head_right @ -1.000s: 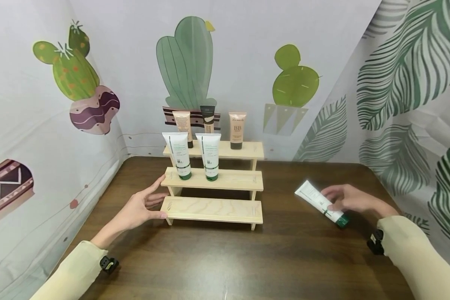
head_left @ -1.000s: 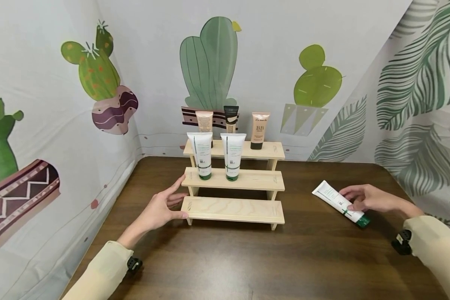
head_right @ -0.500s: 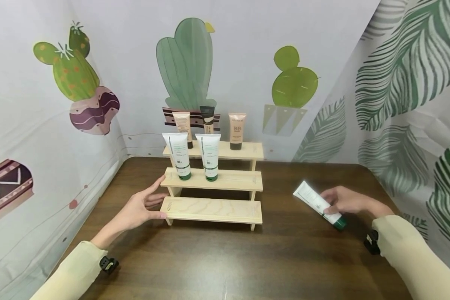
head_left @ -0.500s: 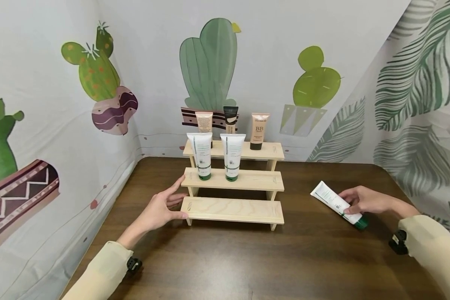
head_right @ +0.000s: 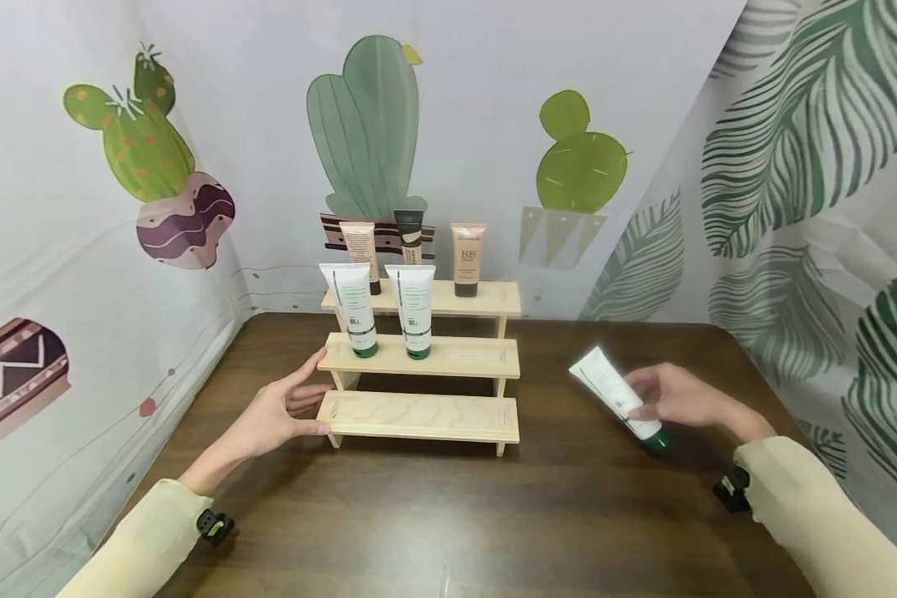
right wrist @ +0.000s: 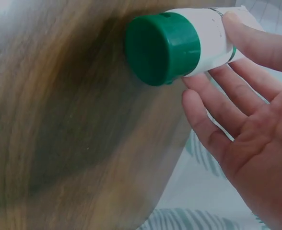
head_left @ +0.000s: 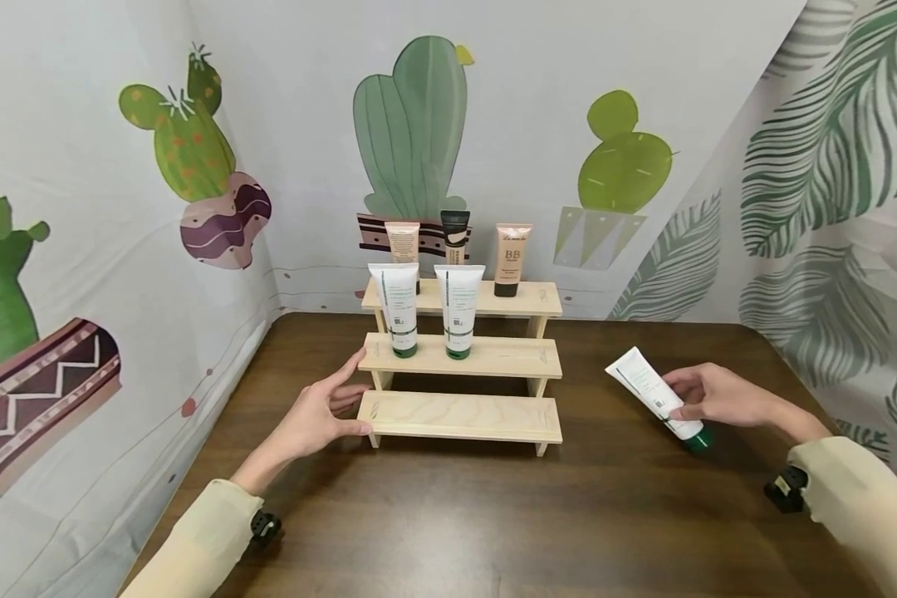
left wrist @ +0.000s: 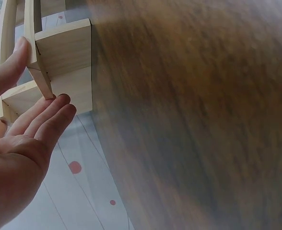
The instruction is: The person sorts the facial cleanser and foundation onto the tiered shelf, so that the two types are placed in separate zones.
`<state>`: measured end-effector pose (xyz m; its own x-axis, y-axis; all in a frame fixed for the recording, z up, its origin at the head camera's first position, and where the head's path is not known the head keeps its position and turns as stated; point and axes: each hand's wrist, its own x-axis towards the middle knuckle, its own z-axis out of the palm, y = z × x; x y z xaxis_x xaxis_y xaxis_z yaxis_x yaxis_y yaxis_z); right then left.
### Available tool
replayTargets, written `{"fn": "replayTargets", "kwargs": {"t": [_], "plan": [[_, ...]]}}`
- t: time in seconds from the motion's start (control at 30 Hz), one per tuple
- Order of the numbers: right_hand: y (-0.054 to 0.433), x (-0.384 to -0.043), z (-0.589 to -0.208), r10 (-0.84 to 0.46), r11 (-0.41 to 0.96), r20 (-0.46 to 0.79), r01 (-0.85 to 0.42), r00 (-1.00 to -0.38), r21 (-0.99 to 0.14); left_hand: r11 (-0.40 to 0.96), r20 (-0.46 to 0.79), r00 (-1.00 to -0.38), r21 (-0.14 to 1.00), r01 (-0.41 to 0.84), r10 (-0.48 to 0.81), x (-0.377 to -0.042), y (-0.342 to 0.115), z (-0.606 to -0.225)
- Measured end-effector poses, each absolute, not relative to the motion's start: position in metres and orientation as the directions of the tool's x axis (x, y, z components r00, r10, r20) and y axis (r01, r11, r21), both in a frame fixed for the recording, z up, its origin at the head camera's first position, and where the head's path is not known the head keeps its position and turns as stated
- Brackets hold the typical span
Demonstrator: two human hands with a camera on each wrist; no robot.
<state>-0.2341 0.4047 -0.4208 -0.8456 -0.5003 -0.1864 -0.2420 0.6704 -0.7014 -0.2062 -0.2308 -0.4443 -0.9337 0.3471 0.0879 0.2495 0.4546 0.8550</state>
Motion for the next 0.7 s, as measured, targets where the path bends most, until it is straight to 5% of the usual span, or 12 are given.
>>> {"fn": "replayTargets", "kwargs": {"t": [0.7], "plan": [[0.353,-0.211,-0.398,-0.406,0.640,0.100,-0.360,-0.908,-0.679,0.463,0.087,-0.935,0.851,0.249,0.343,-0.206,-0.231,-0.446]]}}
